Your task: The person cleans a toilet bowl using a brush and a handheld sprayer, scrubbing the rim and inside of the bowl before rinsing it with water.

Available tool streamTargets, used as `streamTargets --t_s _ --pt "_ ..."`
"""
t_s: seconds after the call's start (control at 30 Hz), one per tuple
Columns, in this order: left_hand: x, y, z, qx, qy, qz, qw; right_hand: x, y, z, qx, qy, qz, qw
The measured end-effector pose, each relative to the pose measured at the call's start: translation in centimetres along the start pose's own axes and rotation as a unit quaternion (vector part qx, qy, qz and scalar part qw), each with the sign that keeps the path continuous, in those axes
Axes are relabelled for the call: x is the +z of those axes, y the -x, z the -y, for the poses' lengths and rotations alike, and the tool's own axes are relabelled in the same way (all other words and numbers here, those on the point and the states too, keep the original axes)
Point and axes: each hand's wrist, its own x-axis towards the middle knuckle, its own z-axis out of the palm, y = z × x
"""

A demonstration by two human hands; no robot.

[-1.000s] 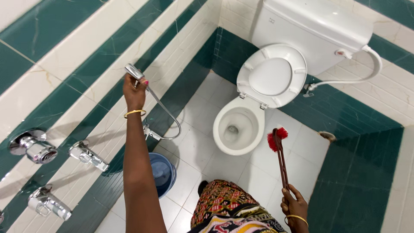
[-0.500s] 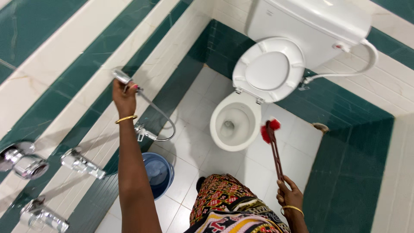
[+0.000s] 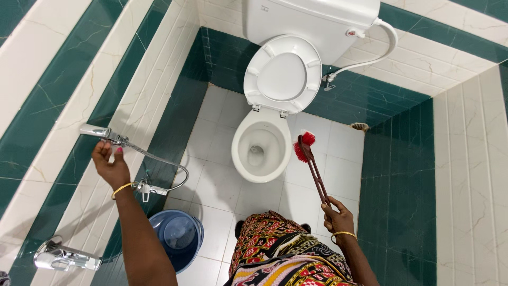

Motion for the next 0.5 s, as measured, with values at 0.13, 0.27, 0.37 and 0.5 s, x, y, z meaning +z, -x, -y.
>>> streamTargets --t_s 0.13,0.27,0.37,0.5 --pt "1.4 0.2 -0.6 -0.015 0.013 -0.038 0.999 0.1 -0.4 -0.2 0.006 -0.002 -0.004 1.0" --pt "2.7 2.3 -1.8 -0.101 0.136 -0.162 0.972 -0.2 -0.5 -0.4 0.006 0.0 0.005 1.0" --pt "2.9 4.7 -3.5 -0.051 0.006 -0.166 0.985 0.1 -1.0 -0.7 0.016 0.0 -0.001 1.0" --pt "0.8 2.7 -10.3 0.094 -0.021 -0.13 0.987 0.1 -1.7 -1.5 0.04 0.041 -0.004 0.998"
